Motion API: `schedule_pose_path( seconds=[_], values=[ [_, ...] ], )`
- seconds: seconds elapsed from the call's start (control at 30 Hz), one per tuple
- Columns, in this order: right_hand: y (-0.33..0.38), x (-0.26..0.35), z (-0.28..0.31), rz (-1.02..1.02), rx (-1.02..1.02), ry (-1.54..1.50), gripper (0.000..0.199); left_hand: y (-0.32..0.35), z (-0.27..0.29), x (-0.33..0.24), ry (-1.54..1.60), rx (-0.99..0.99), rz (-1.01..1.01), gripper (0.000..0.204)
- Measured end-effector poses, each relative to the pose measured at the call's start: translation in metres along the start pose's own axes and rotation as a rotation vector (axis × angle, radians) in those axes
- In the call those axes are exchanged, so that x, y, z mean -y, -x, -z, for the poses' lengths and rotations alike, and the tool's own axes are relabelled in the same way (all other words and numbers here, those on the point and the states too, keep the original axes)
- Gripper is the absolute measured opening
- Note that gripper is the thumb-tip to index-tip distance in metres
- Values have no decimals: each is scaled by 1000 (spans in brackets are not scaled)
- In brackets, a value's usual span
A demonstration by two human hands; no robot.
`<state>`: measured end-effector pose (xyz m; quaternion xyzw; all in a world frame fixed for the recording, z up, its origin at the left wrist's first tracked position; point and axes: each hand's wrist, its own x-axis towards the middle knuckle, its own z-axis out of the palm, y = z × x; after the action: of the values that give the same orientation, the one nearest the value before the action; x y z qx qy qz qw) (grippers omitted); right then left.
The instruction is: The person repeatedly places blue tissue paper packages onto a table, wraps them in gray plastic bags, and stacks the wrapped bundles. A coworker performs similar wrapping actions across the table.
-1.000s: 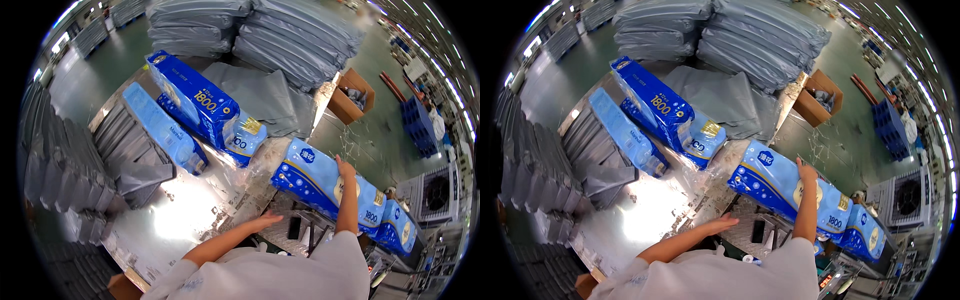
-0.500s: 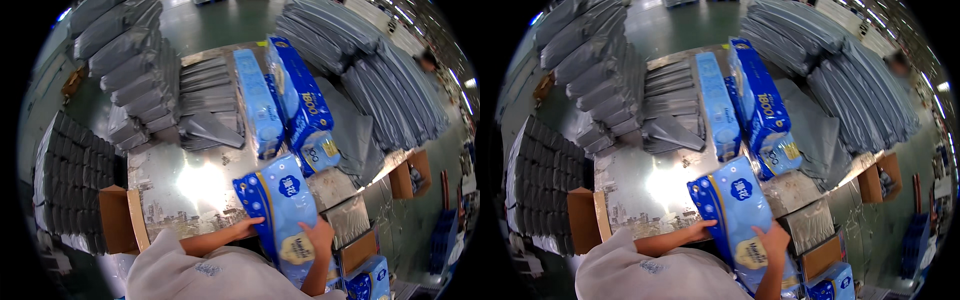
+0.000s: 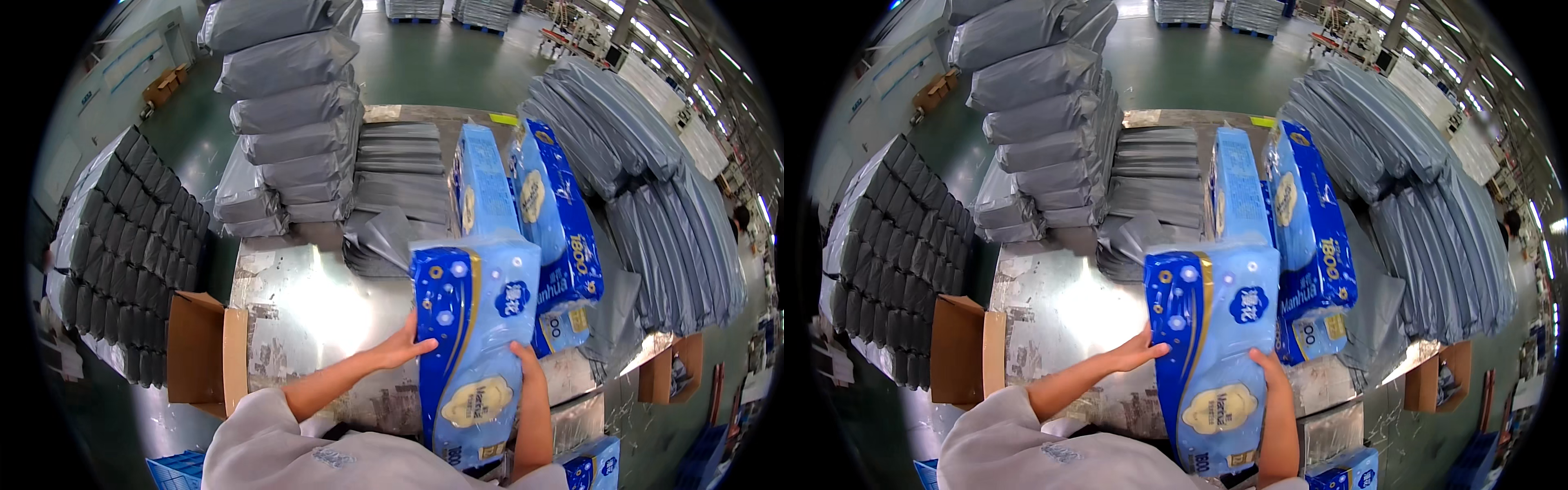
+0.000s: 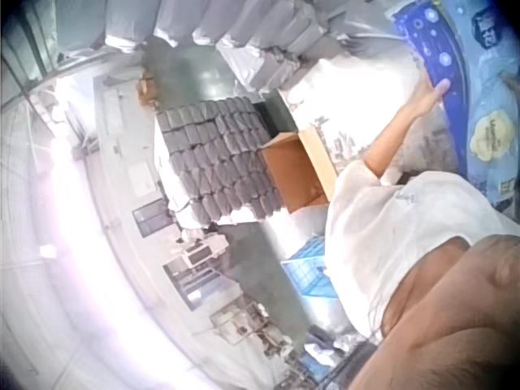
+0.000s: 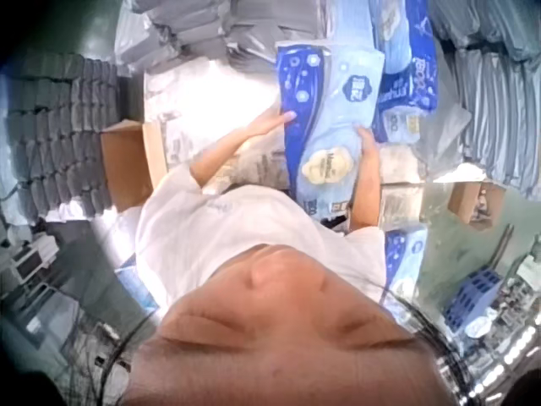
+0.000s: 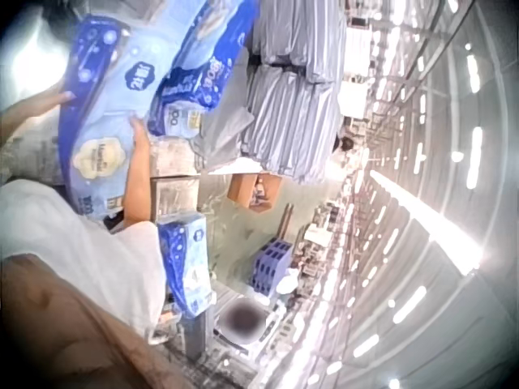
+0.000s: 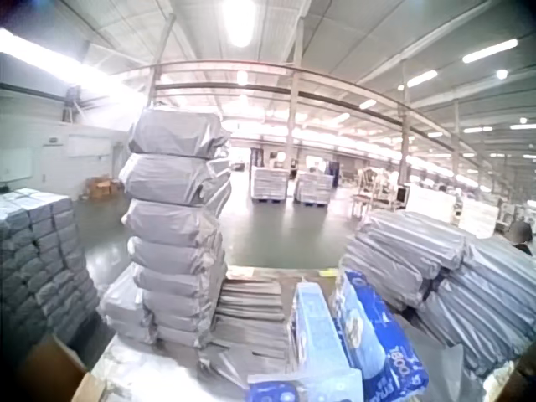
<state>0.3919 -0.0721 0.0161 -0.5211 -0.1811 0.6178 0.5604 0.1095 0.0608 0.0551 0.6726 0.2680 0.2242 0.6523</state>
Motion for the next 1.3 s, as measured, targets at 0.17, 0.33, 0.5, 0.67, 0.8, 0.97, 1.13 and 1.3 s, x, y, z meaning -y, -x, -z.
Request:
schedule_pose_path(
  seconds=[0.17,0.33,0.5,0.67,0.8,0.97,1.13,1.3],
  values=[
    [12,-22,18,82,-288,-162,67,-140,112,89,-173,341,95,69],
    [21,-51,18,93,-274,-55,79,-265,190,134,-1528,106,-599,63],
    [15,-42,3,94,-216,172,87,-275,221,159,-1554,675,-43,34],
    [-50,27,-84,47,16,23,79,-155,215,197,-1436,227,88,18],
    [-143,46,-133,-109,21,-108,50,-34,187,203,-1401,111,-25,56],
    [-232,-11,-169,-197,105,-63,55,-12,201,228,-873,-213,-124,54],
    [-233,-147,-157,-184,1,-106,56,-59,289,237,-366,-744,10,60],
    [-173,-176,-151,159,-213,932,44,-96,318,235,-371,-207,-90,46]
  ],
)
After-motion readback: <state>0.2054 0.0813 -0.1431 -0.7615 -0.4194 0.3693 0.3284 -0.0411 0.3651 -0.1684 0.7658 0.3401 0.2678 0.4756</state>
